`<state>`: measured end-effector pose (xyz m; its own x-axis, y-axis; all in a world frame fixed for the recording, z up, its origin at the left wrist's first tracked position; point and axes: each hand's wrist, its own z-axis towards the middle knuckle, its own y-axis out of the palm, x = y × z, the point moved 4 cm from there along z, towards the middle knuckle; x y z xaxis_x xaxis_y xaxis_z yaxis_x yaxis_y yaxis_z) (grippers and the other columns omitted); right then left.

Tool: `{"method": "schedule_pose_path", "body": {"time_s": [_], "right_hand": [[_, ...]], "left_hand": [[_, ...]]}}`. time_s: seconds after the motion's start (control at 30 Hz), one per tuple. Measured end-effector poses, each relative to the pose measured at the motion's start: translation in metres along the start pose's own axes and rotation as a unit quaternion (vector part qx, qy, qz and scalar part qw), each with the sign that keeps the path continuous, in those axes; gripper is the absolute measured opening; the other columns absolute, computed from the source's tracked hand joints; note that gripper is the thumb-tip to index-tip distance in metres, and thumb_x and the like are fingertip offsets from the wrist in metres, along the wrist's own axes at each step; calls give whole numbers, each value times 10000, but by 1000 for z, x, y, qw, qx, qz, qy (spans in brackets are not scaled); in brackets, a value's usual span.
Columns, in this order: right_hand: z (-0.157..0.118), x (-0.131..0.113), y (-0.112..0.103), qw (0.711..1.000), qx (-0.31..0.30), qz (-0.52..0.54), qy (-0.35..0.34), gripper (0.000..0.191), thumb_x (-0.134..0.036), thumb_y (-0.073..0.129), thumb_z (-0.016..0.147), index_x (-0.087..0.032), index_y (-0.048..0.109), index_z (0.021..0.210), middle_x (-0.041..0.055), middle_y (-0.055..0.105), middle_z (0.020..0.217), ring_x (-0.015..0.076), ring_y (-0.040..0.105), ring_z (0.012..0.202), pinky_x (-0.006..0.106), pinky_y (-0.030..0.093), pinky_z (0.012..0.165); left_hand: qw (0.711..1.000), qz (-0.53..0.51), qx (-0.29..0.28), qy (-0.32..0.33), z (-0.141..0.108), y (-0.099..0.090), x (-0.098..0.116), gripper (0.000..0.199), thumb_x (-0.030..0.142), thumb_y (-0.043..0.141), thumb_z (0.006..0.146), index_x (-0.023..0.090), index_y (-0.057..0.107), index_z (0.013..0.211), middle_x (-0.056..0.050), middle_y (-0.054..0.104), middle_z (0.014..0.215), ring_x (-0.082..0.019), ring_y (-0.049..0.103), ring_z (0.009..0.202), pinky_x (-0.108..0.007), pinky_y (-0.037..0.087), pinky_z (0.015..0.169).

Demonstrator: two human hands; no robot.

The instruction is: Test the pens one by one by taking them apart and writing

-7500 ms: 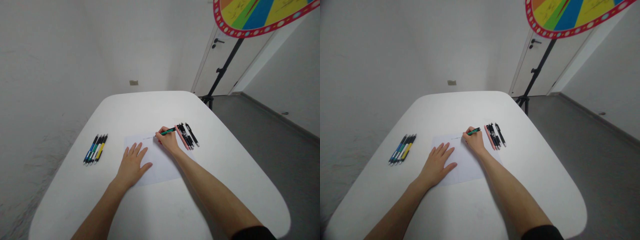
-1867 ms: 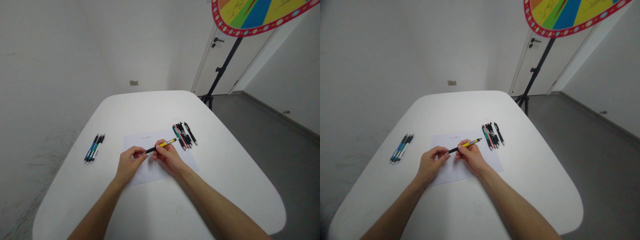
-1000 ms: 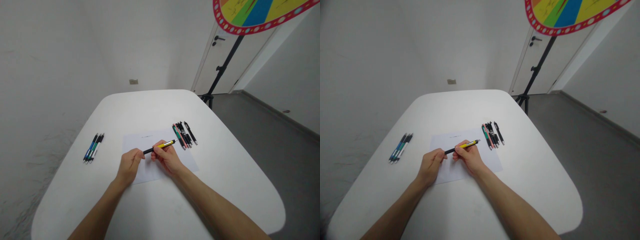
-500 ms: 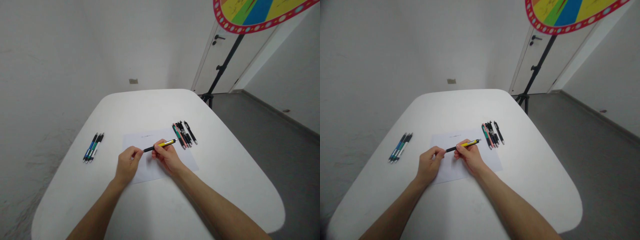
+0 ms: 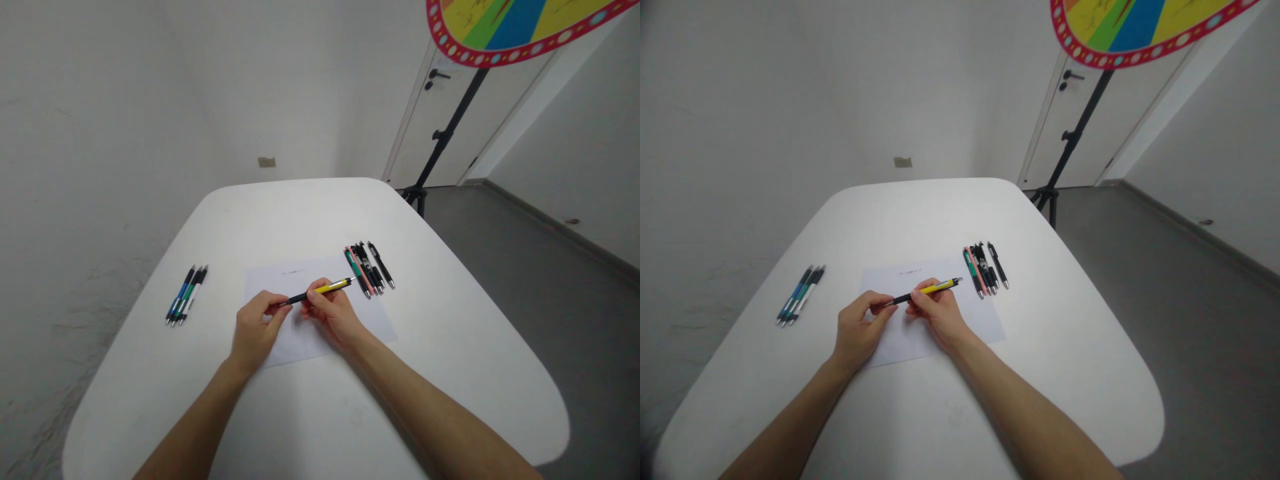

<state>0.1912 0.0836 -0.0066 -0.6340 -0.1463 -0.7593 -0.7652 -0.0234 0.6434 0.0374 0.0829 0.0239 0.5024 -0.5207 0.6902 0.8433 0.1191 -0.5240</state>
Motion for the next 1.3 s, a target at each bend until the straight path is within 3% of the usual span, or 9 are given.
{"method": "schedule_pose_path", "body": {"time_s": [0.17,0.33,0.53,0.73,0.93,1.03,1.1,1.2,1.3], "right_hand": [[0,0,0,1000,-12,-11,0,350,-350,886,599,-201,613,759,-3,723,717,135,676,630,287,560,664],[0,0,-1,1000,-8,-5,4,344,-345,892,590,-194,629,753,-3,723,729,130,671,636,287,559,684],[0,-1,-1,1000,0,-1,2,336,-339,894,587,-190,639,747,-4,720,703,122,668,629,266,553,677],[1,0,-1,1000,4,-4,2,325,-345,895,577,-194,648,725,-6,719,682,126,664,611,264,554,648],[0,0,-1,1000,3,-10,-2,320,-345,891,581,-200,645,726,-8,720,691,134,659,612,281,554,650],[0,0,-2,1000,3,-8,0,323,-347,890,583,-203,641,731,-9,716,689,136,658,619,280,553,650],[0,0,-2,1000,5,-4,2,331,-348,894,575,-201,641,729,-9,714,687,132,656,619,274,549,649],[1,0,-3,1000,9,-4,2,333,-349,897,571,-194,646,725,-5,713,688,125,654,619,264,545,654],[1,0,-2,1000,9,-9,-1,323,-354,890,587,-195,645,726,-2,707,687,131,650,622,275,546,652]], "left_hand": [[999,32,-33,-7,1,2,-2,194,307,561,876,189,669,768,-16,686,698,-139,605,637,-247,481,618],[996,35,-76,-31,1,4,-4,425,345,364,952,189,624,655,-27,652,629,-152,609,612,-270,472,609],[1000,3,-28,-7,1,2,-3,174,318,615,842,188,671,942,-10,701,774,-136,612,658,-250,505,637],[999,13,-37,17,1,2,0,132,268,586,873,190,689,844,-21,696,754,-136,606,668,-244,488,634],[994,37,-103,-22,2,7,-6,354,312,441,929,189,650,672,-18,653,641,-143,599,616,-260,468,607],[997,22,-70,-25,1,7,-8,196,351,585,861,186,687,891,-12,692,747,-139,608,642,-259,493,628],[999,11,-36,-11,0,6,-6,217,329,653,820,187,673,983,-8,701,791,-132,606,651,-254,503,641],[1000,6,-23,15,0,4,-2,100,269,621,847,194,677,883,-8,691,765,-130,599,663,-245,498,644],[1000,11,-25,8,1,1,1,132,278,583,870,196,670,815,-14,683,741,-135,590,661,-248,485,633]]}}
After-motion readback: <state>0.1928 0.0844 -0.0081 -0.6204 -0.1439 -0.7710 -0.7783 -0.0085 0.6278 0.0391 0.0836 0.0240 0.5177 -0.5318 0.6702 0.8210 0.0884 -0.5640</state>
